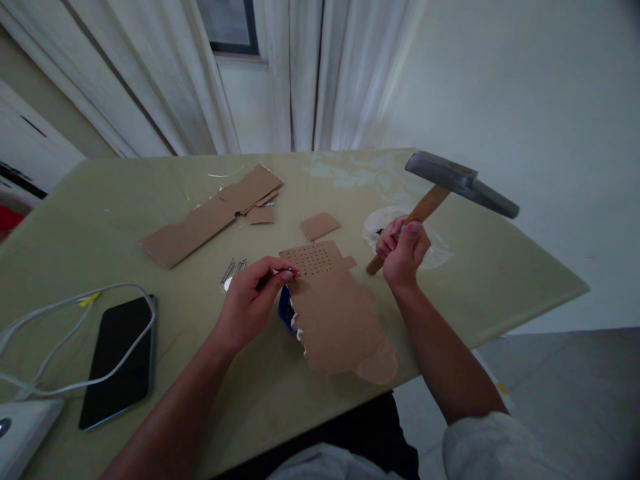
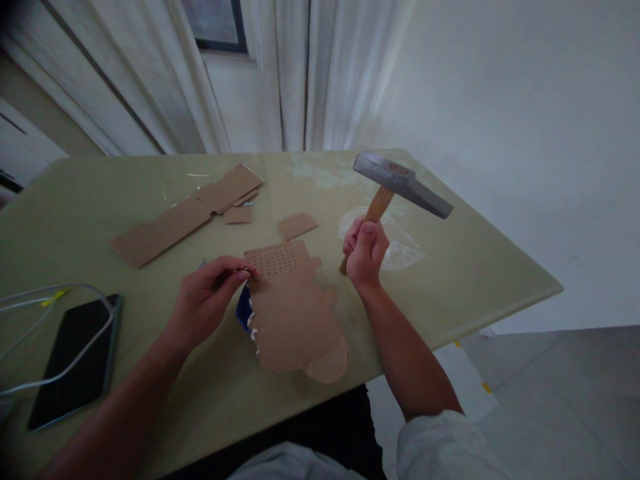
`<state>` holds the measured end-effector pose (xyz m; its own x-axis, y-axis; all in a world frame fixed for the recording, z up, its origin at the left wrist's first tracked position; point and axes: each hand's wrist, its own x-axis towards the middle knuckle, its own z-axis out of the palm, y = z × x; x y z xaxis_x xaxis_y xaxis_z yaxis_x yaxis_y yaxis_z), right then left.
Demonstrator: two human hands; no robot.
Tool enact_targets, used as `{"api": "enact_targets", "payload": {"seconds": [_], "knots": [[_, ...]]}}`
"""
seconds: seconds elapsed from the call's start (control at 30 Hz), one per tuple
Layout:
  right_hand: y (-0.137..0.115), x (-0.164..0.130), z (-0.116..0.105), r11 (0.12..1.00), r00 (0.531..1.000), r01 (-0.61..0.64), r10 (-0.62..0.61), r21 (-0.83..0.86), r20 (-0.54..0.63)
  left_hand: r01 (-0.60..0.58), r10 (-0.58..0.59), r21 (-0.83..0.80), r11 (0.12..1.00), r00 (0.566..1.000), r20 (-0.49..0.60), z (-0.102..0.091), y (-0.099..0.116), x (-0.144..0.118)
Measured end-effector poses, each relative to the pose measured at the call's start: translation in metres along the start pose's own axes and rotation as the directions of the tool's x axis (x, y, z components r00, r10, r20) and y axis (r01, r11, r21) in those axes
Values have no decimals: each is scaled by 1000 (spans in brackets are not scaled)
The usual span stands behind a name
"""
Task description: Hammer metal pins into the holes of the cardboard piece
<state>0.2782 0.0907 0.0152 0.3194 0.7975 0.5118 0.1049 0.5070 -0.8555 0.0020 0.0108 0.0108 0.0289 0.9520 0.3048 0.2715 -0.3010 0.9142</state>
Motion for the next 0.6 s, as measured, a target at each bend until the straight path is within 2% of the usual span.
{"api": "enact_targets", "payload": {"seconds": [0.27, 0.47, 0.6], "knots": [[1, 0, -1, 999, 1000, -24, 23, 46, 10, -34, 34, 21, 999, 999, 12, -1, 3, 1], [-1, 0, -1, 999, 999, -42, 41, 17, 23, -14, 14, 36, 999, 1000, 14, 0, 3, 0], [-1, -1, -1, 997, 999, -37, 36, 68, 19, -16, 16, 27, 1000, 1000, 15, 0, 3, 0]]}}
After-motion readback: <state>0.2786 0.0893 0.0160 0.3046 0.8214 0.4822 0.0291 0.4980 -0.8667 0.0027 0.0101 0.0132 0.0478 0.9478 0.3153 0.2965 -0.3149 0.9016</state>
